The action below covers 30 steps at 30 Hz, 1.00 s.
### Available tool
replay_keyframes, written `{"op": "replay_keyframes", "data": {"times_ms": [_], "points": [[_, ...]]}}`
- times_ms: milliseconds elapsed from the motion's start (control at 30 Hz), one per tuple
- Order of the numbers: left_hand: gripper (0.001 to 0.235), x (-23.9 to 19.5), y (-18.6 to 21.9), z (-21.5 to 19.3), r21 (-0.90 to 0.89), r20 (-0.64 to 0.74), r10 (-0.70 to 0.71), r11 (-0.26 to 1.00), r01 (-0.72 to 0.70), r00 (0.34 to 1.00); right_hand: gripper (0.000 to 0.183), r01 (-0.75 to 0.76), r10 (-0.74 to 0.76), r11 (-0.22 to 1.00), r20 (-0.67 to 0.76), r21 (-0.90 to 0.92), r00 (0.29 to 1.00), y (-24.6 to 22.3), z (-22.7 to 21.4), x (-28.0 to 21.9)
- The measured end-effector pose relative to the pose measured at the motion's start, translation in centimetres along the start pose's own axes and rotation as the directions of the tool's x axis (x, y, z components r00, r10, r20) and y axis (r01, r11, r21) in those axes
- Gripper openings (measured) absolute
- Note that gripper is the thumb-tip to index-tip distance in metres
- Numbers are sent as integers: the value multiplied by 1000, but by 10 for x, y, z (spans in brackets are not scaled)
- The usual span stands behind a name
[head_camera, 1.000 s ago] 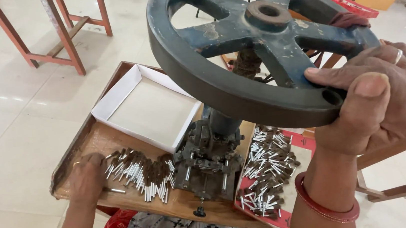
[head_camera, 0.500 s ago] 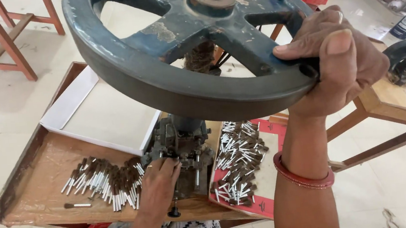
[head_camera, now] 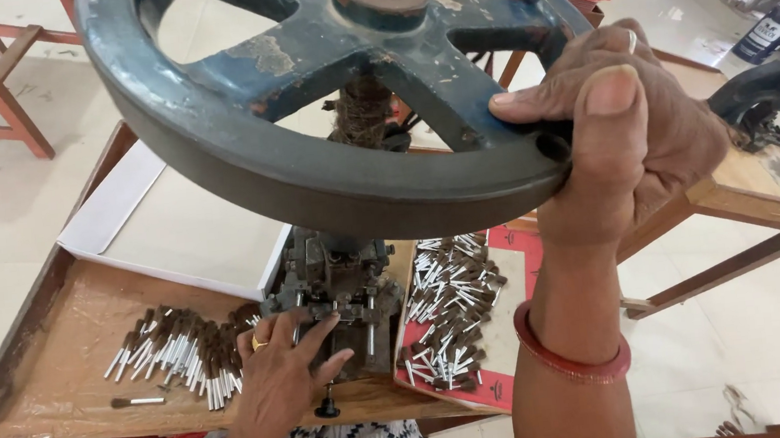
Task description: Operating a manual machine to insert bristles into brush handles in a workshop environment.
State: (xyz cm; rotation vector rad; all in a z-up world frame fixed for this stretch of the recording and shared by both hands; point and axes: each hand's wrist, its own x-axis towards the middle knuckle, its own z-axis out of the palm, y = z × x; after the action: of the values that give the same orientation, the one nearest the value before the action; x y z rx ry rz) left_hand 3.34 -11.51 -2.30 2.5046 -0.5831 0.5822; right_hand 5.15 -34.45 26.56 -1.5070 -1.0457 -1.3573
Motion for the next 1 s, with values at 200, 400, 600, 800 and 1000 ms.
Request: {"op": "replay_keyframes", "data": {"times_ms": [200, 400, 600, 800, 1000], "points": [[39, 7, 2, 0, -34, 29, -82, 996, 83, 996, 32, 126, -17, 743, 169, -657, 985, -70, 83, 14], [36, 21, 20, -3, 49, -95, 59, 997, -55, 994, 24, 300, -86, 628, 319, -718, 944, -70, 70, 20], [26, 7, 24, 67, -33, -183, 37, 999, -43, 982, 49, -142, 146, 964, 1, -225, 989, -13, -4, -6], [22, 11, 50, 27, -297, -188, 214, 918, -263, 959, 52, -99, 103, 992, 53, -74, 993, 0, -9, -5], [13, -48, -122, -50, 31, -368, -300, 942, 334, 880, 47, -2, 87, 952, 261, -306, 961, 5, -28, -2]]}}
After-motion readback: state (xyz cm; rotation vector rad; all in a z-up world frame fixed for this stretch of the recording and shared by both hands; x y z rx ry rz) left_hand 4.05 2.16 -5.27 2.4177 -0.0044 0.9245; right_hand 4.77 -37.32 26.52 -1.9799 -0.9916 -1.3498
